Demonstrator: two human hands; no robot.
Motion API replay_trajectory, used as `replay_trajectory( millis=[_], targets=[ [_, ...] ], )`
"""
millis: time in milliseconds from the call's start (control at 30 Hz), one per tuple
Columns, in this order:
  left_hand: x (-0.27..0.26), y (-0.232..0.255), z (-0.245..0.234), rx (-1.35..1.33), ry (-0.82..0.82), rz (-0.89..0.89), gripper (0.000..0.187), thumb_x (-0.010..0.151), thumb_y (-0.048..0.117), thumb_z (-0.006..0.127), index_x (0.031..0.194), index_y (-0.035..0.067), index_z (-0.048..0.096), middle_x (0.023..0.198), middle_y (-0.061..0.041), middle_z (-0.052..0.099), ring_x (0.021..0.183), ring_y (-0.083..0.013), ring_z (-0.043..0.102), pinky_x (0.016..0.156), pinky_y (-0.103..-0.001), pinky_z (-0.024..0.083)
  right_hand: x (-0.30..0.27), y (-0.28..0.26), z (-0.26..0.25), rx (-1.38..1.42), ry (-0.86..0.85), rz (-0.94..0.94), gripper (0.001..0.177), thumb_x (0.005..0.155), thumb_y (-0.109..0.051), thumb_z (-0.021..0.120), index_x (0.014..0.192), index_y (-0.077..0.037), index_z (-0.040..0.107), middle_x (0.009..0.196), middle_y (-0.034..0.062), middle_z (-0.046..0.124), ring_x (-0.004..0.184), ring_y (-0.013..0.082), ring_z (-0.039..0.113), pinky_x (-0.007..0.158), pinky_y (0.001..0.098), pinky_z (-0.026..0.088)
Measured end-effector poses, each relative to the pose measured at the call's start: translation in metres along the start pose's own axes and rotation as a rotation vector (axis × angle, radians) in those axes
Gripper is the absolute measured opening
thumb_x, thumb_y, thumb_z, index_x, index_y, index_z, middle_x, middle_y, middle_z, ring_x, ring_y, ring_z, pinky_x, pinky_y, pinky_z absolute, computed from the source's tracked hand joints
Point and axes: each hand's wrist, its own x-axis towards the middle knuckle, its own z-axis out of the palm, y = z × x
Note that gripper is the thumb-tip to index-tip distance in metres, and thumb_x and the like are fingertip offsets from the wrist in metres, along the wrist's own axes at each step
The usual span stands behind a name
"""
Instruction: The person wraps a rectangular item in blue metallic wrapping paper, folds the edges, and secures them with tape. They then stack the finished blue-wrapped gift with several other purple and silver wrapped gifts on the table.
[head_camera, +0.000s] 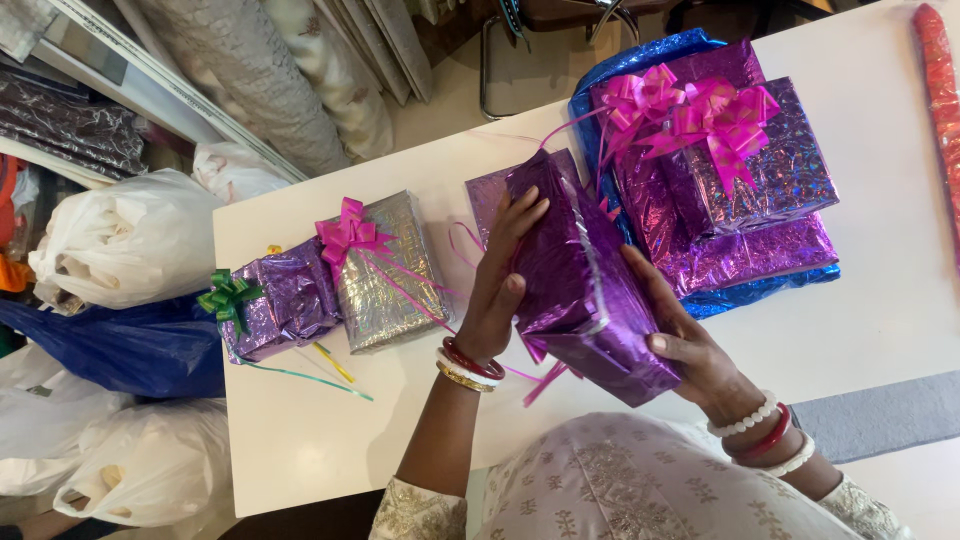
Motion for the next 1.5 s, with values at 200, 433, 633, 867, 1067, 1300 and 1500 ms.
replay_trajectory(
  millis=[200,433,633,867,1067,1300,1500],
  targets=[
    [-0.007,-0.001,-0.009,-0.457,-0.038,-0.087,0.085,0.100,0.067,0.061,0.159,0.007,0.048,0.171,-0.014,0.038,0.167,-0.0302,0.026,0.139,-0.044,0.016,0.003,-0.043,0.035,-0.680,0.080,-0.277,0.120,0.071,-0.026,0.084,0.167,-0.006,0.015,0.179,0.0131,0.001,0.165,0.0253,0.003,0.130,0.0392,0.008],
    [-0.025,-0.004,0.007,-0.630,0.098,-0.311,0.094,0.086,0.026,0.084,0.162,0.003,0.033,0.160,-0.012,0.043,0.145,-0.0251,0.046,0.121,-0.039,0.039,0.003,-0.049,0.038,-0.501,0.080,-0.217,0.123,0.074,-0.020,0.083,0.168,-0.008,0.005,0.175,0.0145,0.011,0.159,0.0256,0.015,0.126,0.0394,0.014],
    [-0.035,-0.008,0.005,-0.743,0.148,-0.289,0.095,0.083,0.018,0.080,0.163,0.003,0.031,0.158,-0.014,0.045,0.139,-0.0251,0.053,0.121,-0.040,0.044,0.000,-0.036,0.031,-0.316,0.153,-0.230,0.105,0.088,-0.018,0.069,0.171,-0.010,0.005,0.176,0.0125,0.018,0.160,0.0228,0.024,0.127,0.0358,0.022],
    [-0.043,-0.016,-0.003,-0.574,0.062,-0.267,0.107,0.078,0.027,0.081,0.164,0.008,0.020,0.164,-0.007,0.035,0.142,-0.0227,0.047,0.113,-0.039,0.045,0.009,-0.028,0.000,-0.051,0.174,-0.089,0.074,0.092,0.001,0.068,0.160,0.002,0.040,0.131,0.0160,0.058,0.118,0.0224,0.059,0.103,0.0370,0.048],
    [-0.048,-0.045,-0.006,-0.308,0.040,-0.431,0.087,0.103,0.063,0.048,0.166,0.007,0.028,0.164,-0.010,0.040,0.147,-0.0176,0.035,0.126,-0.035,0.022,0.010,-0.041,0.011,-0.346,0.177,-0.288,0.081,0.076,0.007,0.073,0.150,-0.001,0.042,0.133,0.0082,0.061,0.126,0.0184,0.058,0.108,0.0343,0.046],
    [-0.050,-0.034,-0.023,-1.524,-0.084,-0.220,0.091,0.108,0.076,0.029,0.155,0.000,0.048,0.156,-0.017,0.052,0.143,-0.0304,0.053,0.125,-0.047,0.038,0.004,-0.074,0.016,-1.255,-0.046,-0.776,0.066,0.068,0.005,0.078,0.125,-0.007,0.048,0.138,0.0133,0.062,0.140,0.0320,0.053,0.128,0.0586,0.027],
    [-0.050,-0.005,-0.013,-0.786,0.079,-0.438,0.065,0.093,0.019,0.077,0.146,0.001,0.045,0.141,-0.012,0.054,0.132,-0.0239,0.055,0.114,-0.039,0.046,0.012,-0.066,0.011,-1.497,-0.060,-0.949,0.054,0.072,0.014,0.064,0.119,-0.008,0.051,0.141,0.0129,0.060,0.148,0.0387,0.044,0.129,0.0680,0.023]
  ],
)
